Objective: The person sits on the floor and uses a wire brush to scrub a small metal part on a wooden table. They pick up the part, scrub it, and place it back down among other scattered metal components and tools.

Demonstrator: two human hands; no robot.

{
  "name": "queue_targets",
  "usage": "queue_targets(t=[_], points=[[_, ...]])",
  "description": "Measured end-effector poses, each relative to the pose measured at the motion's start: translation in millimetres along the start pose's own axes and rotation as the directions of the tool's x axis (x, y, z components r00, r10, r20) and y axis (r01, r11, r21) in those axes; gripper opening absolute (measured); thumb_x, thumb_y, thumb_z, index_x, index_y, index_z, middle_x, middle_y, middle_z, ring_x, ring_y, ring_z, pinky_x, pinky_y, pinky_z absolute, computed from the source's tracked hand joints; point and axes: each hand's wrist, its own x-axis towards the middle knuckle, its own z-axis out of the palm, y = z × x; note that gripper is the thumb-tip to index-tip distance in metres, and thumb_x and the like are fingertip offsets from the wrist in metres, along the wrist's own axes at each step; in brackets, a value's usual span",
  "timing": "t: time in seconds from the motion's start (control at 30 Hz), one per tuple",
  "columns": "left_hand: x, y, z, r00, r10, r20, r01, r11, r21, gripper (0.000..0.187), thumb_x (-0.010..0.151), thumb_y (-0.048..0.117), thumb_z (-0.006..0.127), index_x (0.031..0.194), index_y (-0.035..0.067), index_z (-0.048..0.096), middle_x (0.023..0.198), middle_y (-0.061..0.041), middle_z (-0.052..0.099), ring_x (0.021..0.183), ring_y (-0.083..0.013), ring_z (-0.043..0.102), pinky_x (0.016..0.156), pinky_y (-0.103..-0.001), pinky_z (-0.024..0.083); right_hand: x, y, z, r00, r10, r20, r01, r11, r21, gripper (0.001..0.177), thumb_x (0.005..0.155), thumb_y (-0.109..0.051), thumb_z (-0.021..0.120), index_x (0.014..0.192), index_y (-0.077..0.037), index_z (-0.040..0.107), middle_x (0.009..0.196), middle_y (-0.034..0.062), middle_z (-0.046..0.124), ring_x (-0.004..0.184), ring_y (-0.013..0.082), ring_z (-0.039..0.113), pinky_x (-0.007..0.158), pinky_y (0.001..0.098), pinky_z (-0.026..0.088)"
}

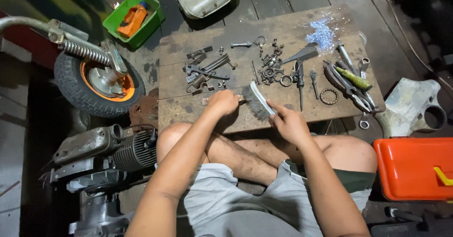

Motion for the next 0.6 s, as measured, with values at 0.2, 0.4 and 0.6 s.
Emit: queue_targets(t=[0.2, 0.4, 0.6], points=[[12, -6, -3, 1.0, -0.014, -0.017, 0.014, 0.999, -0.048, 0.054, 0.098, 0.041, 0.048, 0.121, -0.002, 0.073, 0.123, -0.029, 0.071, 0.125, -0.046, 0.063, 0.104, -0.063, 0.046, 7, 12, 10, 1.0, -0.022, -0.009, 0.021, 0.994, -0.105, 0.044, 0.096, -0.022, 0.06, 0.14, -0.027, 0.065, 0.11, 0.0236, 0.075, 0.109, 0.0464, 0.067, 0.095, 0.0566, 0.052], [8, -6, 2, 0.999, -0.009, -0.038, 0.007, 0.998, -0.058, 0.053, 0.099, 0.04, 0.049, 0.119, -0.003, 0.073, 0.122, -0.029, 0.071, 0.124, -0.046, 0.065, 0.103, -0.063, 0.047, 2, 9, 9, 0.998, -0.059, -0.029, 0.053, 0.986, -0.157, 0.044, 0.097, -0.019, 0.061, 0.141, -0.026, 0.064, 0.107, 0.0272, 0.074, 0.107, 0.0507, 0.066, 0.094, 0.0593, 0.051], [9, -5, 0, 0.999, 0.012, -0.036, -0.014, 0.999, -0.043, 0.054, 0.099, 0.039, 0.047, 0.117, -0.005, 0.073, 0.12, -0.029, 0.072, 0.121, -0.047, 0.066, 0.102, -0.064, 0.048, 11, 21, 14, 0.998, -0.049, -0.029, 0.046, 0.994, -0.097, 0.046, 0.096, -0.02, 0.063, 0.14, -0.031, 0.065, 0.091, 0.0198, 0.076, 0.098, 0.0463, 0.069, 0.089, 0.0565, 0.053]])
